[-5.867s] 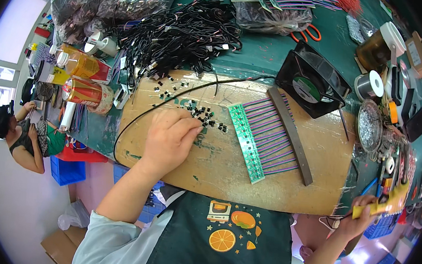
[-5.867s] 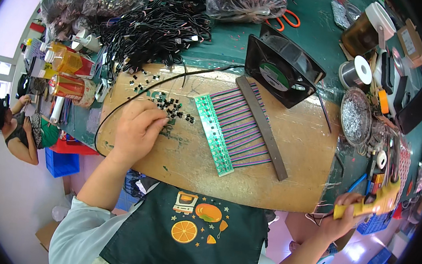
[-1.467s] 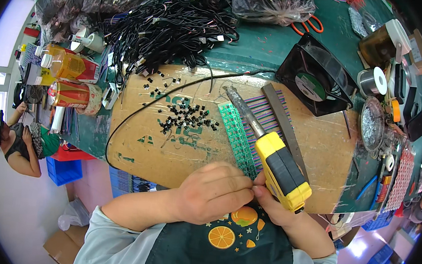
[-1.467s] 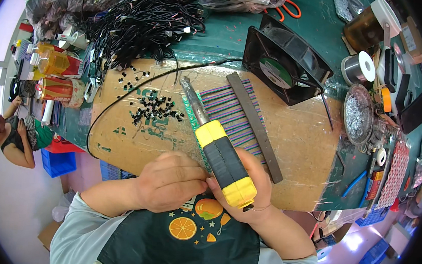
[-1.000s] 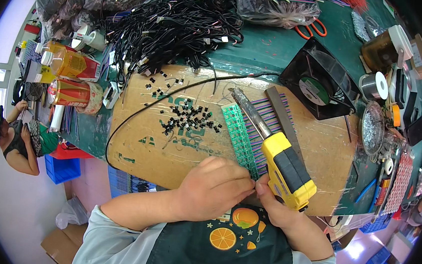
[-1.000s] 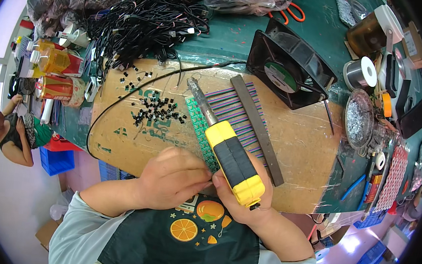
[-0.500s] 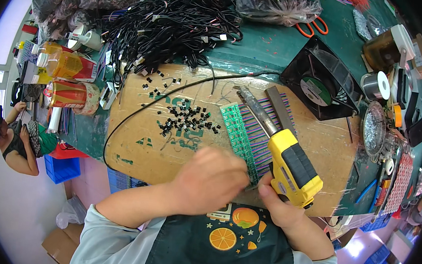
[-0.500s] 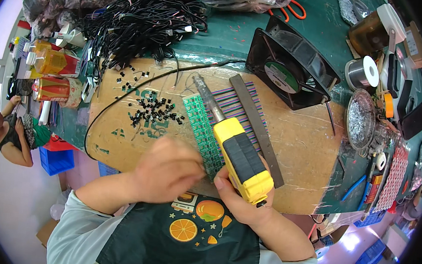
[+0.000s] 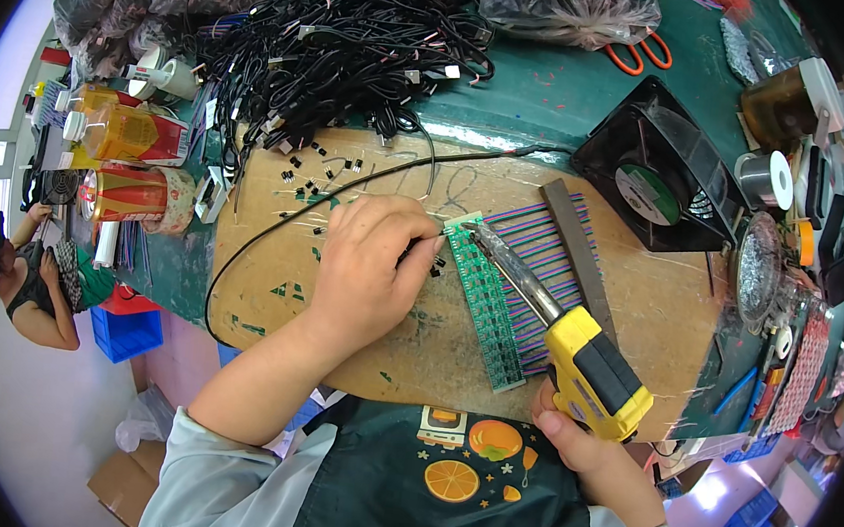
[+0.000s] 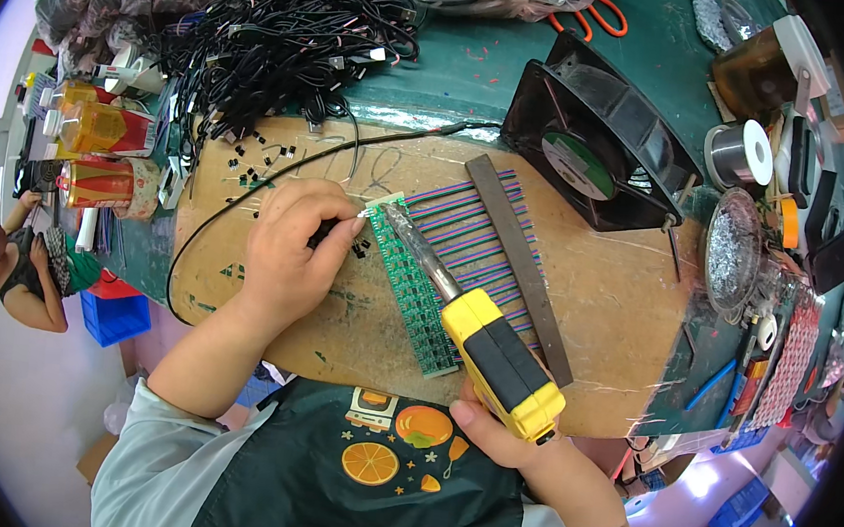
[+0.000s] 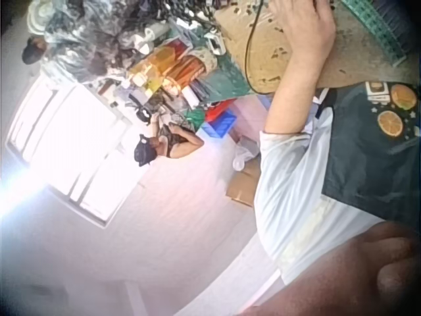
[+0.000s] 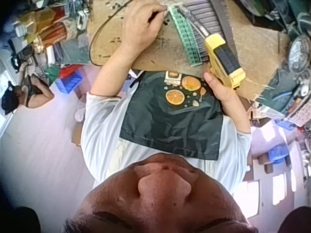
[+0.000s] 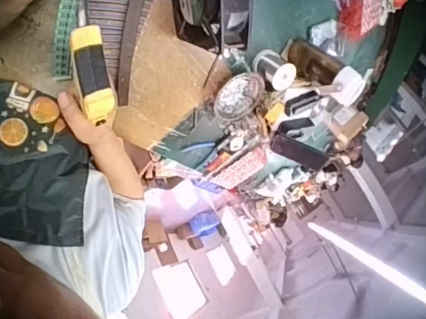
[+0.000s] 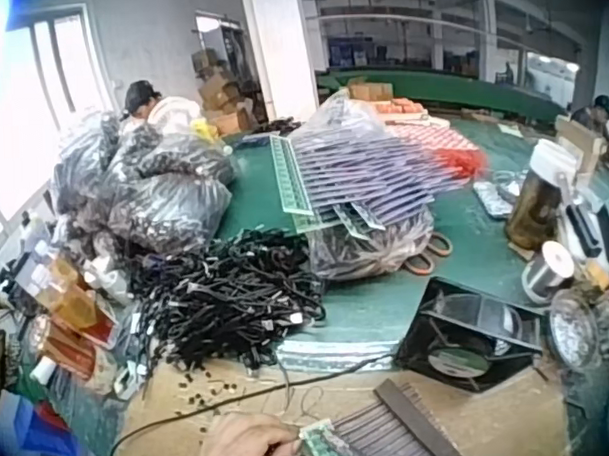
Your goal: The person solders wires onto an electronic circuit board with a soldering iron and soldering wire.
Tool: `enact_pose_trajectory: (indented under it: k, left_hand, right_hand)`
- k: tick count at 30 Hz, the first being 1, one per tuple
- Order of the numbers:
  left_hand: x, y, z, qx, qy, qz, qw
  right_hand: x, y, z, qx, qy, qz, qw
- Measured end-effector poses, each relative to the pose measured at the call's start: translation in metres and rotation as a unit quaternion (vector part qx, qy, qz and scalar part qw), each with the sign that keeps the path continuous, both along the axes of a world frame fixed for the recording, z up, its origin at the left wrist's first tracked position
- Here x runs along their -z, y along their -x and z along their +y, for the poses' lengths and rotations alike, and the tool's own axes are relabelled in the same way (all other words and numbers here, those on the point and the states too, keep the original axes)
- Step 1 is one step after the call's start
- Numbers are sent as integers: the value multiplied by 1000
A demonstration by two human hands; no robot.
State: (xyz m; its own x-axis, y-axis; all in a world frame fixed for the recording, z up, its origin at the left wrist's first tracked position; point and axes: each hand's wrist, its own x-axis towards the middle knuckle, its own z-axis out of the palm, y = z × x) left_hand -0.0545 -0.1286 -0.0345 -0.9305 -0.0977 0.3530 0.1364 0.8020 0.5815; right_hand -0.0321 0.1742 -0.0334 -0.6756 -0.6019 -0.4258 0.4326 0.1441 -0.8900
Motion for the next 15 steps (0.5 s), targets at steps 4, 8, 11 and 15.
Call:
enact_pose_trajectory:
  k: [4, 8, 11, 15]
  left_hand:
    - [6, 1, -2, 9, 21, 12, 1000]
    - [8, 1, -3, 17, 27, 20, 999]
    - [8, 1, -3, 18, 27, 20, 999]
    - [7, 2, -2, 16, 33, 20, 999]
  right_hand:
    - [-6, 8, -8, -11, -21, 58, 998]
    - [0, 4, -7, -6, -28, 68, 997]
    - [1, 1, -7, 11, -21, 45, 999]
    - [-7, 4, -14, 54, 15, -3, 998]
